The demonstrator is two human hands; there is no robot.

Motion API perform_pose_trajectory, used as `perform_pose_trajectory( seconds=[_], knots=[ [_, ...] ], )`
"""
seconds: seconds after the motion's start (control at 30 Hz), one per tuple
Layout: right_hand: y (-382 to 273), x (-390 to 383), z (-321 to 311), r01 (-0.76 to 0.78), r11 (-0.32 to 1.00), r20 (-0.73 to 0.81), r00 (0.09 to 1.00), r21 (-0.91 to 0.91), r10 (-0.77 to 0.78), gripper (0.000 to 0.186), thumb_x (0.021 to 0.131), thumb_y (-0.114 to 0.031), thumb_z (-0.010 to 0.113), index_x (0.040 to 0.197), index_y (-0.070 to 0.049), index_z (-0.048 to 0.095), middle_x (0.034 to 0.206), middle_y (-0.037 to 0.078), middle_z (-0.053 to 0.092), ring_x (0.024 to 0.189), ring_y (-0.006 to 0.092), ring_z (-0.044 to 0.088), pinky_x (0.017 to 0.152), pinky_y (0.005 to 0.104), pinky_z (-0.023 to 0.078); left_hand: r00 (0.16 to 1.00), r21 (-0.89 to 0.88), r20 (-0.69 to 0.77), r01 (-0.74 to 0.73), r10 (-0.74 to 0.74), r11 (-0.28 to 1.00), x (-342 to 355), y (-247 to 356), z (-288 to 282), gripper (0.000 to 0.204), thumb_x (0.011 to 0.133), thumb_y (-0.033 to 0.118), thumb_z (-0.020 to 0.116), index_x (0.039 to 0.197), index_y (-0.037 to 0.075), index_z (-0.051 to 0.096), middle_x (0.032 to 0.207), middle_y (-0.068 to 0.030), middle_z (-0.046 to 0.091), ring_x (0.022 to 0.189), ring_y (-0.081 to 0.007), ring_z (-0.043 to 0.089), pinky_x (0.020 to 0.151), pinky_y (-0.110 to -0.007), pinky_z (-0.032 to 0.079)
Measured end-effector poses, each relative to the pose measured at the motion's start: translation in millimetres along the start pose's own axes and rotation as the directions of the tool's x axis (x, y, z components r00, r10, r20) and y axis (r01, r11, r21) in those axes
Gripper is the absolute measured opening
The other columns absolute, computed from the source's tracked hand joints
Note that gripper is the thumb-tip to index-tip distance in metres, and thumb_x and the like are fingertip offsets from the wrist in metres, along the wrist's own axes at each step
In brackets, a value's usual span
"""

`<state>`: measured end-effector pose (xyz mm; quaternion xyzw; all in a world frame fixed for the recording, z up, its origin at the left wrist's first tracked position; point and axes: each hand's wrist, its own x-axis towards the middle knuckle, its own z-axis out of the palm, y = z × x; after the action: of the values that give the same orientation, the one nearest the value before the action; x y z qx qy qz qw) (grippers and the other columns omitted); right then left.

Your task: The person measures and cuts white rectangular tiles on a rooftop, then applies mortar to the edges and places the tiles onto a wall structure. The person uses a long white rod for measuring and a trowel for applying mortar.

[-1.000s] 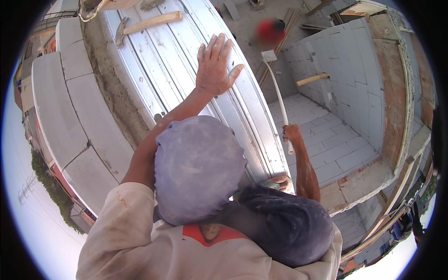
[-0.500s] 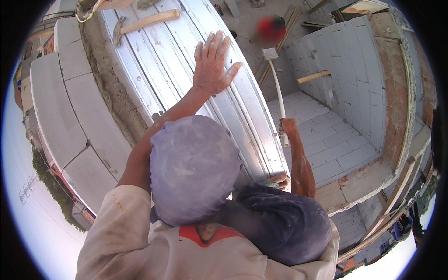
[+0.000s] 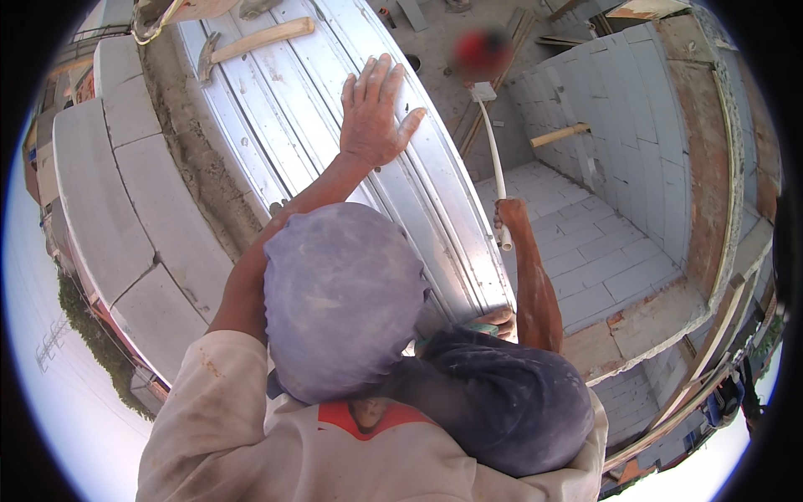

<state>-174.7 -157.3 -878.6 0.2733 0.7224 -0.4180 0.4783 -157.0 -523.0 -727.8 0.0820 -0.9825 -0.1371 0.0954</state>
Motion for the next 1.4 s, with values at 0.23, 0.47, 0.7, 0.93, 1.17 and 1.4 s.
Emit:
perform_pose_trajectory(
  seconds=[0.23, 0.47, 0.7, 0.93, 1.17, 1.4],
  knots=[
    [-3, -12, -1, -0.034, 0.999, 0.011, 0.999, 0.014, 0.033, 0.013, 0.096, -0.005, 0.058, 0.091, 0.006, 0.063, 0.07, 0.01, 0.058, 0.051, 0.0195, 0.057, 0.042, 0.0367, 0.045, 1.0, -0.008, 0.004, 0.013, -0.013, 1.0, -2, 1, -2, 0.081, 0.098, 0.043, 0.071, 0.163, 0.007, 0.038, 0.17, -0.0188, 0.032, 0.16, -0.038, 0.026, 0.129, -0.06, 0.017],
    [14, -37, -21, -0.046, 0.996, 0.026, 0.999, 0.071, 0.044, 0.012, 0.097, -0.004, 0.058, 0.093, 0.004, 0.064, 0.072, 0.007, 0.058, 0.05, 0.0168, 0.056, 0.041, 0.0347, 0.044, 1.0, -0.019, 0.008, 0.017, -0.016, 1.0, 1, 3, -2, 0.08, 0.099, 0.043, 0.07, 0.162, 0.007, 0.038, 0.17, -0.0188, 0.033, 0.16, -0.0379, 0.026, 0.129, -0.06, 0.018],
    [18, -62, -31, -0.037, 0.998, 0.006, 0.999, 0.051, 0.037, 0.01, 0.099, -0.006, 0.058, 0.094, 0.002, 0.063, 0.071, 0.004, 0.054, 0.05, 0.0131, 0.052, 0.04, 0.0329, 0.041, 1.0, -0.045, -0.009, 0.016, -0.016, 0.999, 0, 1, -2, 0.079, 0.098, 0.042, 0.071, 0.162, 0.007, 0.039, 0.169, -0.02, 0.034, 0.159, -0.0395, 0.028, 0.128, -0.062, 0.019],
    [19, -67, -48, -0.069, 0.995, -0.003, 0.998, 0.068, 0.07, 0.012, 0.102, -0.007, 0.057, 0.099, 0.003, 0.063, 0.072, 0.004, 0.055, 0.049, 0.0125, 0.05, 0.041, 0.0322, 0.041, 1.0, -0.053, -0.028, 0.009, -0.01, 0.999, 1, 3, -4, 0.079, 0.098, 0.042, 0.071, 0.161, 0.007, 0.041, 0.169, -0.0203, 0.035, 0.158, -0.0402, 0.03, 0.127, -0.062, 0.02],
    [16, -71, -52, -0.048, 0.999, -0.049, 0.998, 0.015, 0.049, 0.017, 0.098, -0.006, 0.058, 0.089, 0.005, 0.067, 0.067, 0.007, 0.058, 0.048, 0.0164, 0.055, 0.042, 0.0351, 0.045, 1.0, -0.03, -0.021, 0.015, -0.016, 0.999, -1, 0, -3, 0.079, 0.098, 0.043, 0.071, 0.161, 0.007, 0.041, 0.169, -0.0194, 0.034, 0.158, -0.039, 0.029, 0.127, -0.061, 0.02],
    [4, -36, -47, -0.017, 0.998, -0.035, 0.999, 0.055, 0.019, 0.017, 0.097, -0.003, 0.056, 0.095, 0.009, 0.069, 0.067, 0.008, 0.057, 0.048, 0.0184, 0.055, 0.041, 0.0379, 0.043, 1.0, -0.038, -0.014, 0.018, -0.018, 0.999, 2, 4, -2, 0.076, 0.099, 0.042, 0.07, 0.161, 0.008, 0.042, 0.169, -0.0179, 0.035, 0.159, -0.038, 0.029, 0.128, -0.06, 0.019]
  ],
)
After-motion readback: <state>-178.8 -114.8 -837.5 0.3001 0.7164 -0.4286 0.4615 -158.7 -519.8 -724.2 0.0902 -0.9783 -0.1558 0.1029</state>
